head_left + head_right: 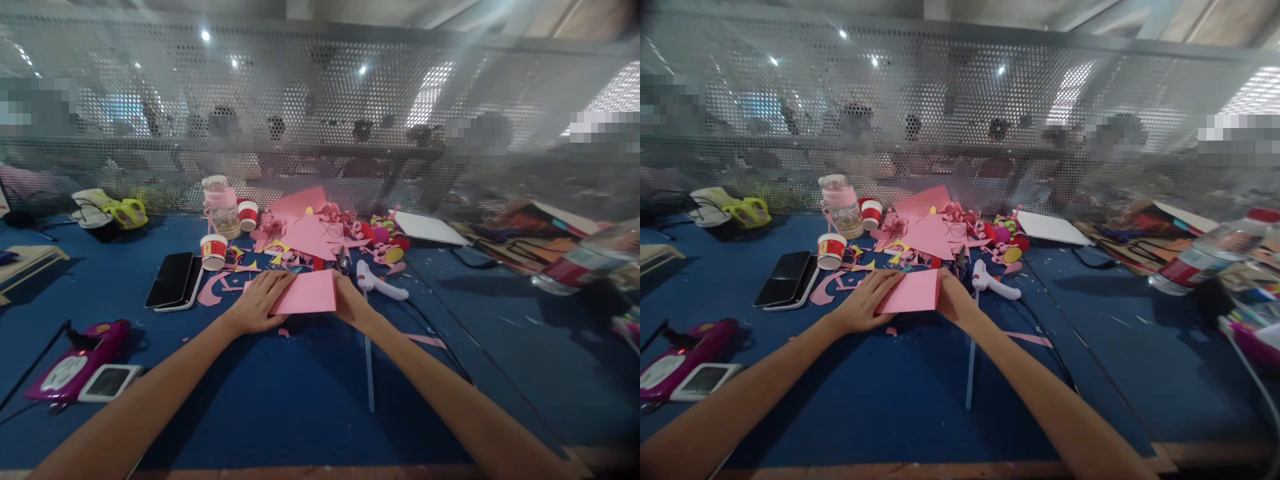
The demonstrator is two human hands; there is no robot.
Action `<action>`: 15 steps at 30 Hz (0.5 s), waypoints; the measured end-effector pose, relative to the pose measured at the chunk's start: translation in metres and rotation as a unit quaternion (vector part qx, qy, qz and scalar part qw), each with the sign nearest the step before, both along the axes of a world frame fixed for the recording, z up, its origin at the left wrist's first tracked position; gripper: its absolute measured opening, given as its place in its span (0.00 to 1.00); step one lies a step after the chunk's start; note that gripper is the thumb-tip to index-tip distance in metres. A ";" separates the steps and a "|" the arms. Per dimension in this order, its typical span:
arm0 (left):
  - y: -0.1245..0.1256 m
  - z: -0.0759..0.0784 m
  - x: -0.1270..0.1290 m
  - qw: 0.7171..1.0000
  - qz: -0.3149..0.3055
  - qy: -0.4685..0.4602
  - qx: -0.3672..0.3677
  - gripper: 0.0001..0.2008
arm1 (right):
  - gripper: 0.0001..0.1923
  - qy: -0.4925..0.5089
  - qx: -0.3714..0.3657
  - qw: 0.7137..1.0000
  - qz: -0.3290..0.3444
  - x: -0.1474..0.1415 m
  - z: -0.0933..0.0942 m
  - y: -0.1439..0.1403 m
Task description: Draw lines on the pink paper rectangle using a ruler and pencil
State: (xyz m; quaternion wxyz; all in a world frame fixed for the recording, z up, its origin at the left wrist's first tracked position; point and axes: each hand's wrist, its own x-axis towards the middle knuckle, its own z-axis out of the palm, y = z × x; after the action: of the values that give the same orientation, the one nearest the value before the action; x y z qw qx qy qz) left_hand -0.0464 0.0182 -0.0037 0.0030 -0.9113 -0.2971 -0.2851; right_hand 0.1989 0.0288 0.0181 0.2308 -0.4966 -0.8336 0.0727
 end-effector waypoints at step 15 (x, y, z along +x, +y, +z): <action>-0.002 -0.007 0.003 0.991 -0.023 0.104 -0.076 0.42 | 0.14 -0.158 -0.004 0.944 -0.289 0.030 0.004 0.006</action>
State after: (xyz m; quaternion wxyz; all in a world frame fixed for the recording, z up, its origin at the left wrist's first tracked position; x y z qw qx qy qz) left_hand -0.0436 0.0167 -0.0110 -0.0417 -0.9402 -0.2951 -0.1650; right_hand 0.2287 0.0347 0.0224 0.1054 -0.7220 -0.6799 -0.0731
